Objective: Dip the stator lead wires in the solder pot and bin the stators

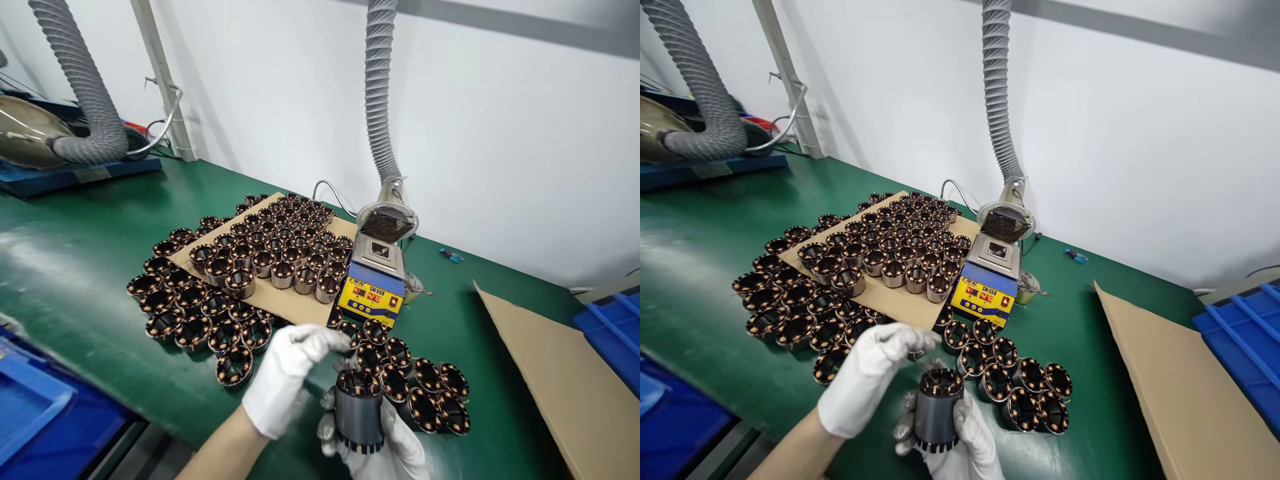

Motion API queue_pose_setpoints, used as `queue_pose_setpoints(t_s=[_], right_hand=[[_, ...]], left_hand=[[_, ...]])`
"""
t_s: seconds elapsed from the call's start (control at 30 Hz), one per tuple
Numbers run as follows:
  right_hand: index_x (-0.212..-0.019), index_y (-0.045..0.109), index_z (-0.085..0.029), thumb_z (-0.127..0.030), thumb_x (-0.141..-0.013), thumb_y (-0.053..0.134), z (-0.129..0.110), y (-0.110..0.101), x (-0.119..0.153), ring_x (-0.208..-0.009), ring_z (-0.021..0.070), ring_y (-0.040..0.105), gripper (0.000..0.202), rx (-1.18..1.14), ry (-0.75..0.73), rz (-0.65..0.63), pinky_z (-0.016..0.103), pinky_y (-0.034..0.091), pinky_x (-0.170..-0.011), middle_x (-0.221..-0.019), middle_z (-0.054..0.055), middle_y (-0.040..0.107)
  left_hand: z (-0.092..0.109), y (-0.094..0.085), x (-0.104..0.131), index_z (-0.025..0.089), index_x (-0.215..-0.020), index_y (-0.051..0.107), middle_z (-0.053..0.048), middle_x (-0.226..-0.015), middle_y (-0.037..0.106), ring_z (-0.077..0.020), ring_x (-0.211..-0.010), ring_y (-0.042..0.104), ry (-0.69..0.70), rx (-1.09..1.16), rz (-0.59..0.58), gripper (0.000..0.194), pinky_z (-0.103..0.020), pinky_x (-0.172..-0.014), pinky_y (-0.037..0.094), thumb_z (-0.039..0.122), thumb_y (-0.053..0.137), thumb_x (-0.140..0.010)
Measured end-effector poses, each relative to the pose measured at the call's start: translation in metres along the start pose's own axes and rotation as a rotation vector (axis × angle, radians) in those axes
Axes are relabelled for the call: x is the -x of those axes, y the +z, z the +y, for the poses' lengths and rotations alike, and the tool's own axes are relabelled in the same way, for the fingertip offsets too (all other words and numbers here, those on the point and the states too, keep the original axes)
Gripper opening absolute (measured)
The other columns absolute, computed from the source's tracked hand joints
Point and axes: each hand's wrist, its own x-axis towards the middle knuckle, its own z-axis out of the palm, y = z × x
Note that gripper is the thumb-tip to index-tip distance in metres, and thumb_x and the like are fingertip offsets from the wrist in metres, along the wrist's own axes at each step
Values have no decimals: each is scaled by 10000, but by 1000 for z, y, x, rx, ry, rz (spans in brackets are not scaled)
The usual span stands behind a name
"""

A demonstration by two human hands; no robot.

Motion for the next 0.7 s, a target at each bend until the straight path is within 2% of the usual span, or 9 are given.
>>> queue_pose_setpoints(t_s=[0.07,0.17,0.23,0.33,0.47,0.53,0.6,0.63,0.7], right_hand=[[-936,708,-182,-433,-650,820,2,-5,-1,-802,220,684,397,-3,-27,50,325,536,-697,-934,99,727],[-906,677,-224,-384,-689,802,10,-13,-5,-787,202,657,298,24,-129,136,371,545,-716,-894,43,712],[-924,667,-232,-363,-687,804,13,-15,-6,-750,198,646,304,45,-152,144,385,547,-704,-873,34,702],[-946,681,-216,-373,-609,853,11,-11,-4,-761,216,659,409,61,-110,115,353,543,-664,-895,68,711],[-923,717,-220,-458,-597,842,0,2,0,-788,212,681,423,-34,-13,64,280,524,-618,-951,92,727],[-903,727,-223,-511,-625,810,-4,6,1,-828,218,687,409,-100,12,81,302,538,-679,-939,85,739],[-891,730,-215,-558,-646,778,-6,5,1,-907,226,681,424,-141,25,111,337,541,-756,-952,82,745],[-895,729,-213,-573,-655,764,-6,3,1,-933,225,676,434,-146,33,118,345,539,-776,-968,78,745],[-934,720,-218,-600,-678,731,-5,-4,2,-945,222,673,460,-120,57,114,351,536,-777,-994,73,741]], left_hand=[[2,0,3,215,-844,756,-17,-857,765,-185,-844,681,-55,-41,-14,180,-239,-778,526,298,718,-689],[3,10,9,211,-788,761,-10,-856,754,-179,-856,664,-64,-170,-90,189,-212,-750,511,177,704,-611],[4,18,10,199,-672,747,-4,-775,741,-146,-746,655,-46,-134,-40,109,-185,-648,497,174,644,-644],[4,21,6,183,-706,724,10,-630,711,-101,-489,576,-140,59,56,99,-182,-449,435,253,657,-685],[-2,5,0,166,-859,694,-11,-690,731,-131,-683,668,-22,256,286,282,-208,-723,525,382,741,-684],[-8,-6,4,192,-1098,651,-72,-1001,740,-202,-941,673,15,51,110,507,-299,-883,513,382,787,-649],[-14,-14,11,243,-1271,563,-110,-1316,594,-289,-1200,547,48,-230,-195,796,-416,-1041,415,295,861,-535],[-15,-16,13,264,-1288,554,-101,-1388,530,-311,-1274,475,76,-340,-302,866,-445,-1094,350,232,877,-485],[-14,-16,15,277,-1238,602,-71,-1379,541,-305,-1291,448,114,-443,-366,845,-431,-1134,287,141,867,-448]])
